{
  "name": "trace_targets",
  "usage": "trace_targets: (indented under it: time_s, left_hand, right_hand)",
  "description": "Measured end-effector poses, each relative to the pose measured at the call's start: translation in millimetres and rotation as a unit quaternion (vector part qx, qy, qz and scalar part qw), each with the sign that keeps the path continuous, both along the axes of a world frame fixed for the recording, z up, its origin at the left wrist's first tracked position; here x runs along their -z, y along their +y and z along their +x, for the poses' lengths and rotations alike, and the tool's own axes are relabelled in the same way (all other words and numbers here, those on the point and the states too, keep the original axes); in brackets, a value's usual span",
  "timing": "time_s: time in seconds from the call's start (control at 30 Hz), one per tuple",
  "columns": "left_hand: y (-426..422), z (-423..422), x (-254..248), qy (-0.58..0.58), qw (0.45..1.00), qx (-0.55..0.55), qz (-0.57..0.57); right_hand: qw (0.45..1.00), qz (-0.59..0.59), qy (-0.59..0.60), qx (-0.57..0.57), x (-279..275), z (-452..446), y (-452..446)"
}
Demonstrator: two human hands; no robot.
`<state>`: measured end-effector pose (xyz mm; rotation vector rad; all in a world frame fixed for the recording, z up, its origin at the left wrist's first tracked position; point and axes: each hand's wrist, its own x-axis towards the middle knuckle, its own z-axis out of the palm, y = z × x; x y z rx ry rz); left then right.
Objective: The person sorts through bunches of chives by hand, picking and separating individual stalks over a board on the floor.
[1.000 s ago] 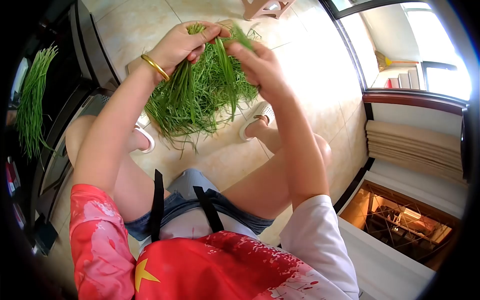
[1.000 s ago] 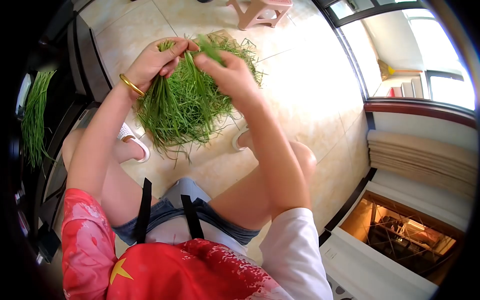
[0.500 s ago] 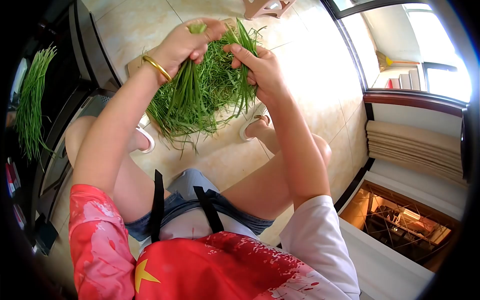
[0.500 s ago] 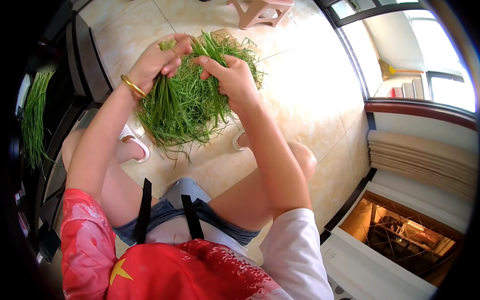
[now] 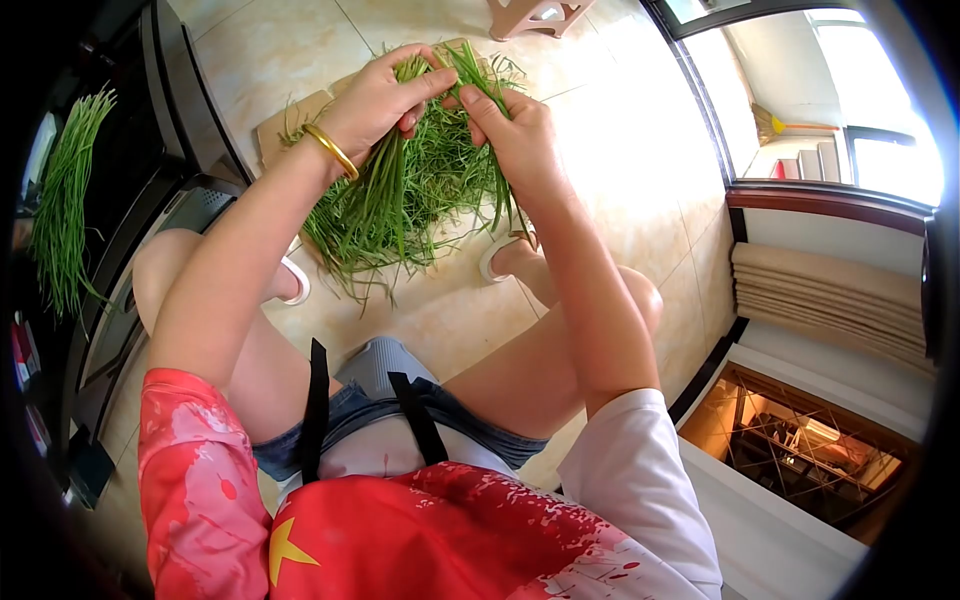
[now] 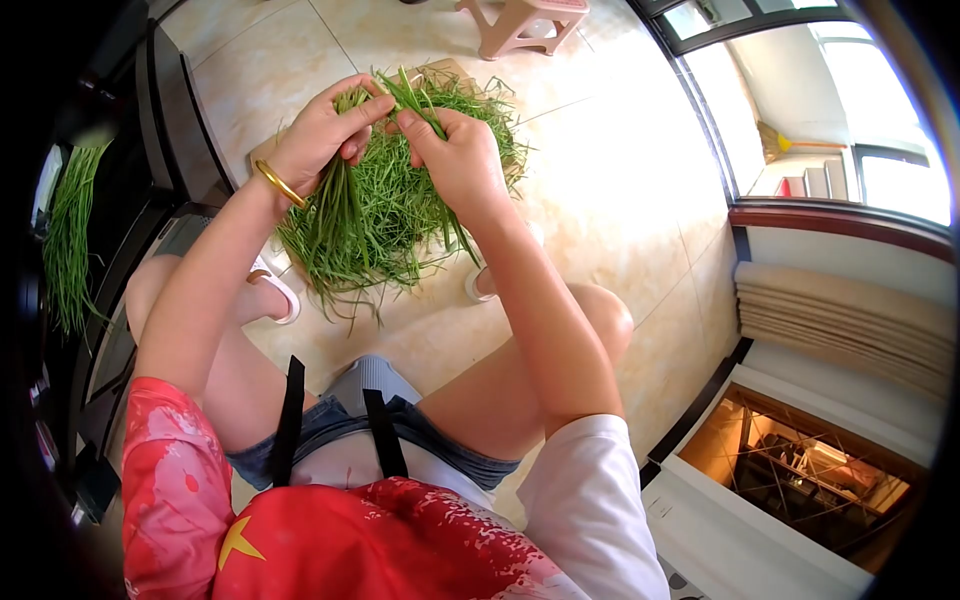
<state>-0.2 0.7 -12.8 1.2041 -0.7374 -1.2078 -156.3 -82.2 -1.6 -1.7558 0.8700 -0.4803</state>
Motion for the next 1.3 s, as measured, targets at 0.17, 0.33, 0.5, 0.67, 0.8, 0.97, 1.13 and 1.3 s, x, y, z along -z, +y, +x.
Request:
trace_targets:
  time_s: [0.17, 0.33, 0.5, 0.67, 0.8, 0.97, 1.13, 1.3]
  left_hand:
    - [-3, 11, 4, -0.019, 0.998, 0.061, -0.004]
    - [-1, 11, -2, -0.006, 0.997, 0.079, 0.005]
    - [0, -2, 1, 0.107, 0.994, -0.005, -0.003]
    - [-4, 17, 17, 0.167, 0.982, -0.081, -0.044]
    - [-7, 7, 13, -0.057, 0.998, -0.036, 0.016]
    - [-10, 8, 22, -0.31, 0.937, -0.097, -0.127]
    - [-3, 11, 9, -0.533, 0.84, 0.014, -0.095]
    - [0, 13, 9, -0.548, 0.825, 0.04, -0.131]
  right_hand:
    - [0.999, -0.013, 0.041, 0.024, -2, -3, -1]
    - [0.999, -0.012, 0.046, 0.02, -6, -5, 2]
    - [0.998, 0.051, 0.027, 0.012, -1, -7, 1]
    - [0.995, 0.096, 0.026, 0.021, -11, -7, 5]
    - [0.997, 0.064, 0.043, 0.021, -9, -7, 4]
    - [0.999, 0.016, 0.049, 0.01, 3, -5, 1]
    - [0.998, 0.013, 0.065, 0.02, -1, -5, 0]
    - [0.996, 0.024, 0.084, 0.015, -4, -6, 1]
